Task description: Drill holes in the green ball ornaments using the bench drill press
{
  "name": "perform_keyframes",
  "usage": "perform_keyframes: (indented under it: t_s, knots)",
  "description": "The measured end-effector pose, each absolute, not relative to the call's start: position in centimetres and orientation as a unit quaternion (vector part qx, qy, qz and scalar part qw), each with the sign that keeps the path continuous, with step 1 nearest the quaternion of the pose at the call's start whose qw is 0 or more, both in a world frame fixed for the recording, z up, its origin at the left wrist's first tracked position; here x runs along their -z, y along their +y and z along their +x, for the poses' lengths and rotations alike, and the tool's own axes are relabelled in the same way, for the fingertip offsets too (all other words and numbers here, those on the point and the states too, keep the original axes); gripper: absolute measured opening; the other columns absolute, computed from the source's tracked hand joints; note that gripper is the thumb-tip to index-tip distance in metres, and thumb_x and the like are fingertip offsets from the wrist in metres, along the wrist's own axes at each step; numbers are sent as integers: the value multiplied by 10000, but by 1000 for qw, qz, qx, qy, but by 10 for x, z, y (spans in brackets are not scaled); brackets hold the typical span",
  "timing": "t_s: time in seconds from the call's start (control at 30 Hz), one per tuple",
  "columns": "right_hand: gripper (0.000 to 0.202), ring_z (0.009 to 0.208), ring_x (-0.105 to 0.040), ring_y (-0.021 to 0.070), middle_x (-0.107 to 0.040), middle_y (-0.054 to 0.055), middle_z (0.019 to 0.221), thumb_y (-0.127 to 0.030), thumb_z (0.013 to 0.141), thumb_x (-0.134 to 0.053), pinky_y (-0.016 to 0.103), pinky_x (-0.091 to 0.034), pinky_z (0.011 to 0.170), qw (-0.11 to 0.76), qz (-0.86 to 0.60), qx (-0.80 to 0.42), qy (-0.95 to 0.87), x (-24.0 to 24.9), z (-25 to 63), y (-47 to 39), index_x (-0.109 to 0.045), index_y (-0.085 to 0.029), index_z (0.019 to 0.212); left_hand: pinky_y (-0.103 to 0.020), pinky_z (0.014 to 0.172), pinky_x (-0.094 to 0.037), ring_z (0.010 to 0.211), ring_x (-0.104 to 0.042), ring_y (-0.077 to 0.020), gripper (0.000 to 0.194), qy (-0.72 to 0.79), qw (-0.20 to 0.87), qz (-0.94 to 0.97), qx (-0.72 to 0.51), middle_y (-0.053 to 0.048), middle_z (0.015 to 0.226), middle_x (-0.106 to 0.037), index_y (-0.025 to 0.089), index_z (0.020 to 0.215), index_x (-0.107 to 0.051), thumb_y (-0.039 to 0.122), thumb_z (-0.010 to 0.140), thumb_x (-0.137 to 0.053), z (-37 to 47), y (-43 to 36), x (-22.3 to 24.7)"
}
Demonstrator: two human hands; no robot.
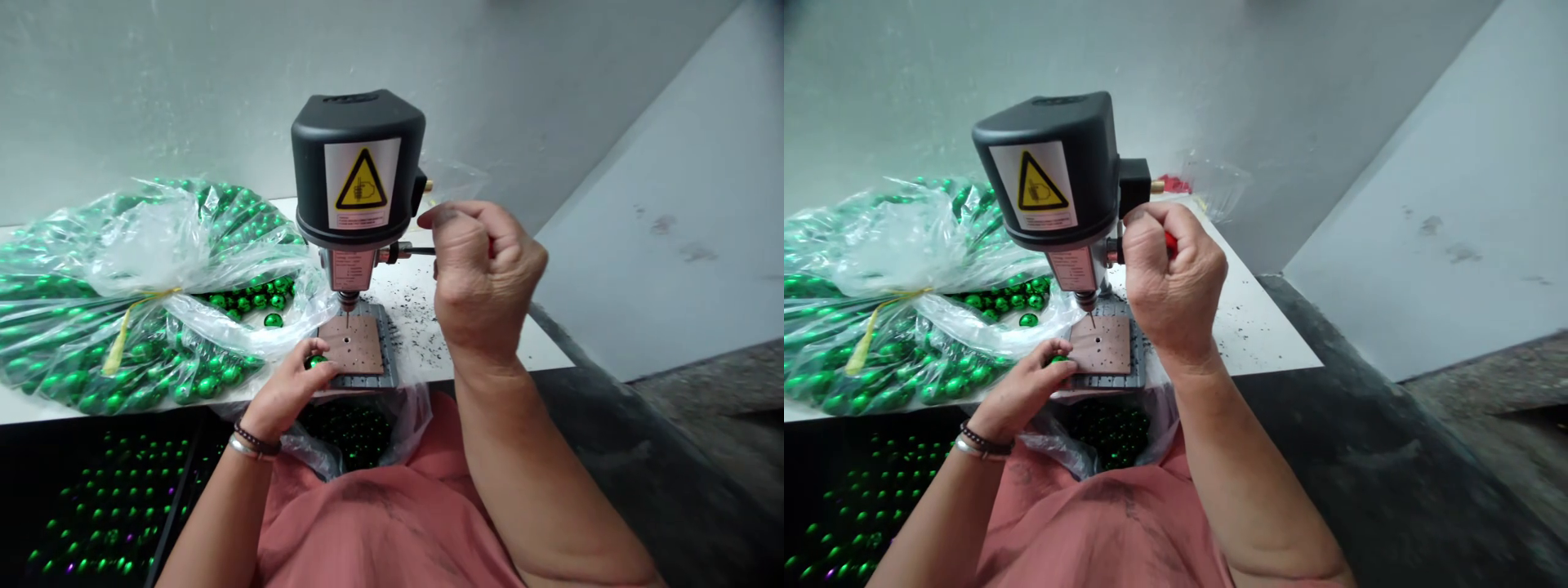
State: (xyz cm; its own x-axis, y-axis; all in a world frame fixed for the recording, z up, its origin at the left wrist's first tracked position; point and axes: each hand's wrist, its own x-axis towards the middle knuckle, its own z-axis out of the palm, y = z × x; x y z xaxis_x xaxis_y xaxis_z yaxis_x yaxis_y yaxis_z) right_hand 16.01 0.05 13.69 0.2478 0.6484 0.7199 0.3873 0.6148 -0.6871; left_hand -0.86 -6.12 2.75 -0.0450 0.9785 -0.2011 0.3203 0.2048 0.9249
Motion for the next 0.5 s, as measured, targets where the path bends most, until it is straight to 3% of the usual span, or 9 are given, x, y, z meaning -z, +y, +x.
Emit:
perform_keyframes:
  t_s: [0.1,0.2,0.37,0.5]
  knots:
    - [216,517,-415,54,-480,-37,559,-245,836,-428,212,-381,543,661,-428,-94,-610,-137,161,0,-607,-176,735,-265,719,-453,751,-589,-134,405,582,557,421,-417,1,792,-587,173,1097,-484,295,713,-530,-7,-58,-25]
    - [201,501,-420,50,-484,-45,539,-226,828,-440,209,-378,538,667,-415,-102,-610,-138,161,-1,-598,-176,713,-264,757,-449,812,-588,-134,445,577,554,420,-428,-20,879,-607,159,1119,-503,337,716,-568,-5,-55,-27]
    - [200,545,-447,51,-530,-37,565,-201,810,-447,204,-359,549,664,-408,-83,-621,-142,163,2,-596,-175,681,-180,502,-367,598,-502,-70,403,601,528,421,-427,5,758,-573,142,998,-593,439,725,-596,-4,-51,-32]
    - [262,550,-420,49,-487,-32,556,-252,827,-426,217,-331,567,646,-409,-83,-639,-152,166,10,-598,-149,659,-151,460,-362,574,-544,-57,385,533,636,288,-478,6,773,-567,181,1086,-539,306,730,-615,-4,-47,-31]
